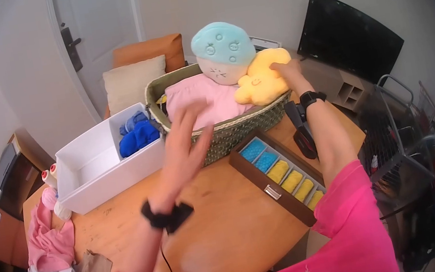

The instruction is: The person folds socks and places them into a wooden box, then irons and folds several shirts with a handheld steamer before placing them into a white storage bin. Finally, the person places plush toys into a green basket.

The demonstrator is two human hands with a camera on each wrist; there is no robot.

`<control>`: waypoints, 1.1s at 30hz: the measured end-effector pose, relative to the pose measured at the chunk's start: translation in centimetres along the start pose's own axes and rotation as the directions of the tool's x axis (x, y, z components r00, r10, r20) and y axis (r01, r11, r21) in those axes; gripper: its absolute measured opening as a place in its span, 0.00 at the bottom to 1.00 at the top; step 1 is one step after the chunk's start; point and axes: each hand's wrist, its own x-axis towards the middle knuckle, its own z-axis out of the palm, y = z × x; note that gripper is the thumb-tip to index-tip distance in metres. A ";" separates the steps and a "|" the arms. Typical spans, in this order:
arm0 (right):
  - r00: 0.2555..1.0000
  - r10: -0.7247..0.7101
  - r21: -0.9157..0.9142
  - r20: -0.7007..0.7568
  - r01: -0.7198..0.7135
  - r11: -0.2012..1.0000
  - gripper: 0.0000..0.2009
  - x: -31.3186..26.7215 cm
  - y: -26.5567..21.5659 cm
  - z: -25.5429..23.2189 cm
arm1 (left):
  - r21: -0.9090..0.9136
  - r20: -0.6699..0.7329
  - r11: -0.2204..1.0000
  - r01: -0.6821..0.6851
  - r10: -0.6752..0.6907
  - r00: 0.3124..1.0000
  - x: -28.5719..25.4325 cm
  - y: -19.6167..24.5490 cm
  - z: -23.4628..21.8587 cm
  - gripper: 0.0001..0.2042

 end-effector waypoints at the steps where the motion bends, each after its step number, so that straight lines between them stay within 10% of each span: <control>1: 1.000 0.000 -0.009 -0.028 0.000 1.000 0.23 1.6 1.7 1.1 | 0.104 0.001 0.988 -0.110 0.110 0.994 3.2 -0.6 0.7 0.21; 10: 0.950 -0.289 -0.122 -0.119 0.275 0.954 0.29 -1.9 -0.8 0.3 | 0.411 0.145 0.911 -0.016 -0.048 0.988 17.9 -14.7 11.3 0.29; 14: 0.904 -0.390 -0.113 -0.173 0.375 0.920 0.36 -3.3 -2.3 -0.4 | 0.427 0.275 0.898 0.104 -0.239 0.931 17.8 -14.4 11.3 0.30; 22: 0.820 -0.553 -0.169 -0.148 0.529 0.831 0.35 -3.2 -1.2 -0.9 | 0.485 0.274 0.874 -0.012 -0.139 0.951 17.5 -14.0 11.3 0.28; 33: 0.946 -0.320 -0.159 -0.047 0.309 0.938 0.42 -1.0 2.8 -2.4 | 0.329 0.388 0.944 0.036 -0.170 0.906 17.3 -14.3 11.6 0.25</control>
